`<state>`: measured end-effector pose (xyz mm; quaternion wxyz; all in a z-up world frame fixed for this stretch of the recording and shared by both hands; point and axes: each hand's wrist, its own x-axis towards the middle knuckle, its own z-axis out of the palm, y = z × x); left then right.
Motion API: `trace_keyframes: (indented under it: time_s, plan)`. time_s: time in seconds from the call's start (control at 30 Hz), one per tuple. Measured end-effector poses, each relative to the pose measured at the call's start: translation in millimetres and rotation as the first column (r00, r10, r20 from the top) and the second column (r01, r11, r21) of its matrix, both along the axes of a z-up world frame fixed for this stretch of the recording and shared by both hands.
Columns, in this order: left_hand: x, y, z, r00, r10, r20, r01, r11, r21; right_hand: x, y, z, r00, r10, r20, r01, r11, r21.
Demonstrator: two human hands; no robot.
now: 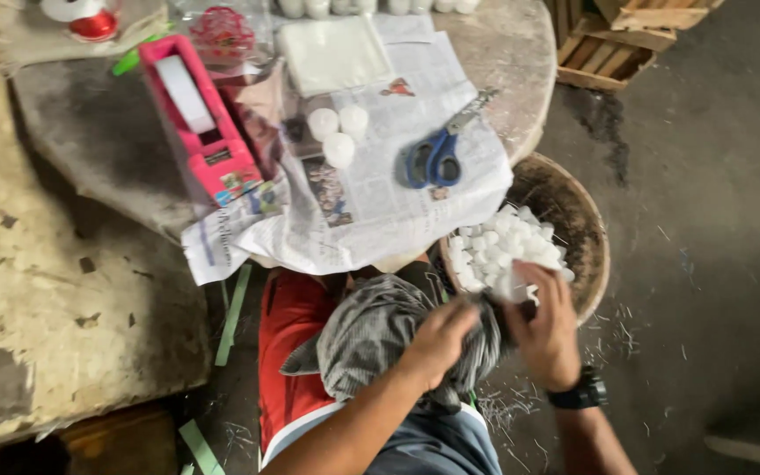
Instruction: Trimming the wicks of small white candles using a pair of scissors
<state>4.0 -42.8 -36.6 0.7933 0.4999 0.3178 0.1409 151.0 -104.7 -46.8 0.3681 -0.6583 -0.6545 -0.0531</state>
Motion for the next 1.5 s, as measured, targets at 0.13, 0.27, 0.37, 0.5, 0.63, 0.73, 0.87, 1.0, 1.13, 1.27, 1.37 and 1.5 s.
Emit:
trace_keyframes:
  time_s: [0.13, 0.27, 0.37, 0.5, 0.63, 0.73, 0.87, 1.0, 1.13, 1.27, 1.37, 1.5]
  plan:
    - [-19.9, -5.3, -15.2, 0.964, -0.261, 0.052, 0.258, 0.965, 0.055, 15.6, 22.7, 15.5, 0.997, 0.079, 0.026, -0.078, 0.997, -0.020]
    - [-20.4, -14.6, -49.7, 0.953, -0.301, -0.043, 0.245, 0.677, 0.694, -7.7, 57.3, 49.2, 0.996, 0.072, 0.047, -0.069, 0.996, -0.054]
    - [-21.6, -15.6, -57.3, 0.957, -0.257, -0.133, 0.263, 0.579, 0.771, -29.4, 98.6, 62.0, 0.983, 0.180, 0.037, -0.178, 0.983, -0.048]
    - [-26.5, -8.0, -48.5, 0.953, -0.269, -0.136, 0.258, 0.494, 0.830, -42.9, 167.1, 57.0, 0.960, 0.258, 0.105, -0.261, 0.965, 0.012]
    - [-26.8, -9.1, -65.1, 0.986, -0.158, -0.043, 0.112, 0.458, 0.882, -43.7, 218.1, 41.2, 0.950, 0.216, 0.223, -0.221, 0.975, -0.004]
    - [-27.5, -4.2, -59.7, 0.982, -0.187, 0.006, 0.078, 0.440, 0.895, -42.3, 234.1, 38.0, 0.929, 0.319, 0.186, -0.315, 0.948, -0.052]
    - [-22.7, 5.7, -36.7, 0.956, -0.266, -0.120, 0.258, 0.579, 0.774, -36.4, 237.3, 38.0, 0.927, 0.307, 0.217, -0.293, 0.952, -0.092]
    - [-13.9, 28.6, -3.7, 0.972, -0.219, -0.085, 0.186, 0.496, 0.848, -8.7, 210.6, 63.5, 0.958, 0.250, 0.140, -0.251, 0.968, -0.011]
    - [0.5, 67.3, 24.6, 0.999, -0.035, 0.026, -0.016, 0.251, 0.968, 69.4, 161.2, 37.1, 0.997, 0.049, -0.054, -0.034, 0.968, 0.248]
    - [31.2, 108.6, 40.5, 0.985, 0.171, 0.014, 0.003, -0.095, 0.996, 158.5, 94.1, -44.7, 0.858, -0.308, -0.412, 0.382, 0.918, 0.107]
    - [60.6, 134.5, 39.5, 0.935, 0.350, -0.054, 0.140, -0.223, 0.965, 222.4, 32.2, -155.3, 0.726, -0.618, -0.302, 0.612, 0.781, -0.127]
    - [96.8, 152.3, 39.3, 0.887, 0.447, -0.118, 0.269, -0.293, 0.918, 228.3, -1.5, -212.0, 0.574, -0.756, -0.314, 0.548, 0.640, -0.539]
